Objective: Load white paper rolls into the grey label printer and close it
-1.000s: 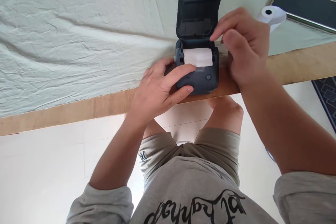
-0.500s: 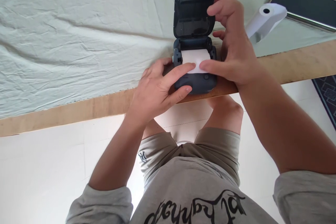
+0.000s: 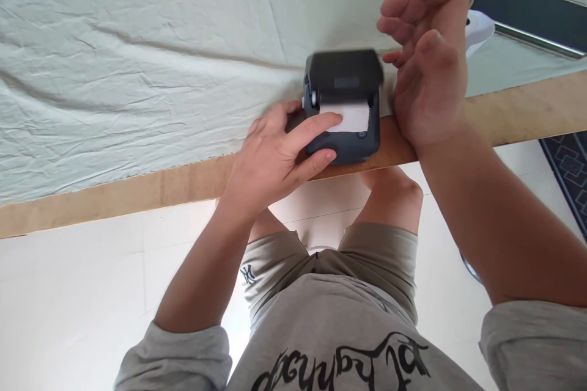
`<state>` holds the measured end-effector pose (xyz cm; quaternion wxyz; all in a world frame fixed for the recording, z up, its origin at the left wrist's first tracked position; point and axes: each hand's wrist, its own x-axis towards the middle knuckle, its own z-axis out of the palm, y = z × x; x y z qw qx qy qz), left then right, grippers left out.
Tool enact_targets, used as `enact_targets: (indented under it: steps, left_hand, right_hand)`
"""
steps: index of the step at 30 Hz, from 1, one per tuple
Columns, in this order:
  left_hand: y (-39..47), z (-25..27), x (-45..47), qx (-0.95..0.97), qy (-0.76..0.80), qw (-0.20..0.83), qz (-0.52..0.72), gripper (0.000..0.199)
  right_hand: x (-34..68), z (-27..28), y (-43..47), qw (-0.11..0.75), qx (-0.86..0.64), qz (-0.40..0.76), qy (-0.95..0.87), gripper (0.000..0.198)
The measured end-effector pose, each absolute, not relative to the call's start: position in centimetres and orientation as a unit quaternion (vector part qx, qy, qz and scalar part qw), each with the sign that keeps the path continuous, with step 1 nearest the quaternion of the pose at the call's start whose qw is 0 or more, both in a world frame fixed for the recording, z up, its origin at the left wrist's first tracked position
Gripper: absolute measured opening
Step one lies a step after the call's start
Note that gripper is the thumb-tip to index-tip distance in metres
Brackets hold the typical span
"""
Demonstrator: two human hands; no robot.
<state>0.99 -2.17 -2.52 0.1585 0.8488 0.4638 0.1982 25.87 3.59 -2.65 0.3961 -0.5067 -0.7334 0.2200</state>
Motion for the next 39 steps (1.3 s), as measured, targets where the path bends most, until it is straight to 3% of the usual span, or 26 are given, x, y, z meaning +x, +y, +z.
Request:
enact_targets:
  steps: [3,10,18,20,24,26,30,36,39]
  left_hand:
    - [-2.1,-2.5,1.0,0.847,0.465,0.163,0.2,0.048]
    - [-2.0,-1.9,1.1,0.833,0.478,0.198,0.198,0.072]
    - [-2.0,-1.4,1.6,0.813,0.489,0.225,0.223,0.062]
    - [-1.9,-1.6,1.6,0.812,0.496,0.22,0.217,0.07]
    - [-1.6,-2.1,1.5,0.806,0.515,0.223,0.188,0.109]
    - [-1.5,-2.1,1.6,0.806,0.523,0.217,0.171,0.117]
    - [-1.6,-2.0,1.6,0.81,0.522,0.206,0.168,0.11]
    - [-1.9,-2.1,1.5,0.819,0.519,0.171,0.174,0.108]
    - [-2.0,-2.3,1.4,0.821,0.521,0.149,0.18,0.109]
  right_hand:
    - [25.9,-3.1,3.6,0.437,-0.482,0.276,-0.708,0.051]
    - [25.6,-2.8,3.8,0.379,-0.461,0.338,-0.728,0.074]
    - [26.4,-2.6,4.3,0.328,-0.461,0.35,-0.747,0.068]
    - [26.2,-2.8,4.0,0.338,-0.47,0.323,-0.749,0.063]
    - [25.7,-3.2,3.2,0.379,-0.498,0.248,-0.739,0.06]
    - [25.6,-3.3,3.1,0.392,-0.534,0.218,-0.717,0.064]
    - [25.5,-3.4,3.1,0.375,-0.598,0.202,-0.679,0.075]
    - [25.5,-2.9,3.0,0.335,-0.582,0.221,-0.708,0.106]
    - [25.6,-2.8,3.0,0.313,-0.564,0.237,-0.726,0.108]
